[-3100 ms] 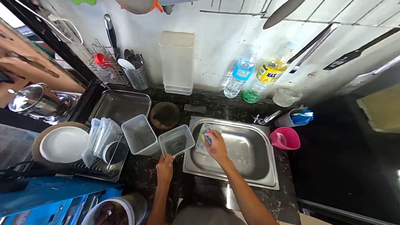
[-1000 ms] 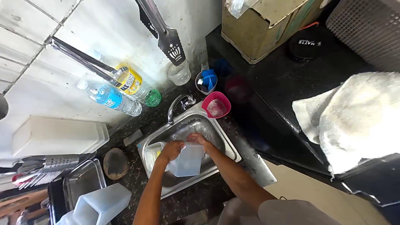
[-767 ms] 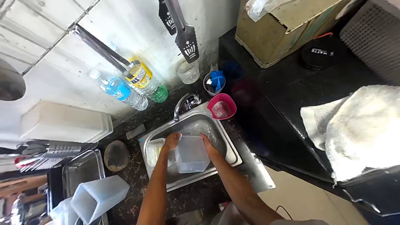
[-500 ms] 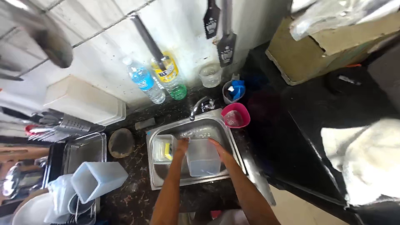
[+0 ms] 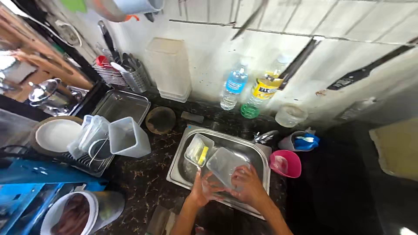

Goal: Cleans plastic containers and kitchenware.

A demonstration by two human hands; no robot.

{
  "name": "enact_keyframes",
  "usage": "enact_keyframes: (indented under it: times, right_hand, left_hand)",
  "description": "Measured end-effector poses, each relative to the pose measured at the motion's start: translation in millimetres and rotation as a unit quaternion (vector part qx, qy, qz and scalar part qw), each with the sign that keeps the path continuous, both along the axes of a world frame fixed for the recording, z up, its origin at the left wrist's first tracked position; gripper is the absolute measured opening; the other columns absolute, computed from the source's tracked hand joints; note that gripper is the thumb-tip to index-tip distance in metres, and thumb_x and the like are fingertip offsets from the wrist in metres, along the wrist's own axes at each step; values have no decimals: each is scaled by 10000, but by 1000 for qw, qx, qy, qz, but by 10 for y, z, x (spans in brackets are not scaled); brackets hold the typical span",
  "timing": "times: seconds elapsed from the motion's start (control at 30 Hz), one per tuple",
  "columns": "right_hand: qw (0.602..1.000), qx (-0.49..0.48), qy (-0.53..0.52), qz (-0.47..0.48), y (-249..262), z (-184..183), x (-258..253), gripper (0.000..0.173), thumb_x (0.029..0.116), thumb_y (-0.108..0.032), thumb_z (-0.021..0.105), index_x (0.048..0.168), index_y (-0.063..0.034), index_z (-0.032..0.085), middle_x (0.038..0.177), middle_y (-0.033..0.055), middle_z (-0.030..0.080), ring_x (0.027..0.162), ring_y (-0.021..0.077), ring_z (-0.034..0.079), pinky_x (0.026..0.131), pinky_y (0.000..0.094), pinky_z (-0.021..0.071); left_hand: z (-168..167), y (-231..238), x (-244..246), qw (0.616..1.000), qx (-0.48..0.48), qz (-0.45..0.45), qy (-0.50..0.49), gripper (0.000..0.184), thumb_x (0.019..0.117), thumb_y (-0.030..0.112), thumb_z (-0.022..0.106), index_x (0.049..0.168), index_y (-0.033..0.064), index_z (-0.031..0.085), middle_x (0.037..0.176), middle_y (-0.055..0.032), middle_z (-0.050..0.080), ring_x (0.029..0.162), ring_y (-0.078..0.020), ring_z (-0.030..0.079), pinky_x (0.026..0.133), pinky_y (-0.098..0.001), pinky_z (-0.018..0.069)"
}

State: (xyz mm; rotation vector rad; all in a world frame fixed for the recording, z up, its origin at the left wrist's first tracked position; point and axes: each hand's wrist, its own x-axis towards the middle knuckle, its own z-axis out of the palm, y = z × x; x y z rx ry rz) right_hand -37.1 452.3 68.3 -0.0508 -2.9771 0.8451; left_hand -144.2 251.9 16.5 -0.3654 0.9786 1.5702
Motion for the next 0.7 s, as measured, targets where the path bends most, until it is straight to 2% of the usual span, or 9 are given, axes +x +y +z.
enact_keyframes:
  times: [0.07, 0.17, 0.23, 0.3, 0.43, 0.5, 0.6, 0.67, 0.7]
  right_hand:
    - [989, 63, 86, 104, -203, 69, 48, 171, 822, -355, 794, 801, -190, 753, 1055, -21, 739, 1258, 318, 604, 1148, 784, 208]
    - [963, 81, 144, 213, -292, 267, 14, 149, 938, -267, 666, 830, -200, 744, 1213, -24, 720, 1337, 256, 569, 1187, 735, 189]
    - [948, 65, 143, 276, -323, 437, -70, 202, 998, -246, 577, 860, -199, 717, 1346, -21, 667, 1432, 246, 477, 1213, 710, 140]
    - [929, 62, 122, 344, -371, 596, -196, 172, 994, -200, 596, 885, -184, 728, 1469, -17, 600, 1503, 266, 389, 1212, 721, 128]
    - [887, 111, 119, 433, -459, 773, -507, 134, 972, -132, 638, 896, -166, 744, 1609, -46, 449, 1561, 242, 271, 1201, 737, 117]
    - [885, 144, 138, 420, -479, 844, -647, 139, 998, -176, 616, 988, -205, 751, 1635, -52, 407, 1567, 255, 251, 1208, 716, 137]
    - [917, 148, 196, 315, -429, 968, -774, 283, 1067, -405, 491, 1307, -351, 631, 1608, -13, 445, 1527, 340, 319, 1187, 672, 246]
    - [956, 39, 206, 203, -277, 963, -883, 368, 1016, -529, 551, 1310, -324, 638, 1495, 22, 566, 1459, 282, 430, 1195, 573, 300]
    - [966, -50, 216, 134, -177, 873, -978, 352, 979, -471, 644, 1226, -225, 697, 1362, 48, 659, 1360, 233, 537, 1164, 505, 383]
  left_hand:
    - [180, -143, -74, 997, 65, 30, -37, 1103, 863, 880, 1, 1485, 66, 410, 1279, -267, 644, 1110, -444, 661, 866, -637, 555]
    - [207, -486, -275, 992, 111, 20, -62, 1202, 809, 941, 34, 1381, 9, 534, 1272, -256, 660, 1138, -428, 661, 922, -613, 556]
    - [144, -667, -480, 995, 76, -15, -70, 1150, 830, 931, 75, 1315, 30, 599, 1210, -226, 693, 1090, -390, 684, 897, -582, 570]
    - [102, -736, -748, 993, 62, -82, -63, 1043, 865, 904, 123, 1295, 90, 614, 1173, -181, 705, 1067, -344, 688, 881, -562, 575]
    - [180, -770, -1124, 970, 161, -178, -45, 794, 941, 792, 267, 1237, 157, 639, 1142, -125, 716, 1057, -288, 692, 859, -497, 593]
    - [304, -792, -1271, 970, 189, -151, -17, 708, 909, 768, 404, 1169, 168, 674, 1086, -106, 737, 1009, -258, 710, 832, -452, 606]
    - [518, -923, -1485, 981, 177, -60, 57, 720, 847, 780, 512, 1176, 163, 684, 1086, -120, 748, 1003, -286, 724, 836, -456, 609]
    - [564, -1049, -1648, 987, 146, 9, 72, 821, 859, 788, 472, 1304, 108, 588, 1166, -188, 711, 1058, -366, 698, 879, -518, 587]
    - [554, -1103, -1721, 988, 126, 48, 68, 859, 862, 787, 451, 1367, 94, 512, 1207, -219, 684, 1083, -395, 681, 896, -541, 577]
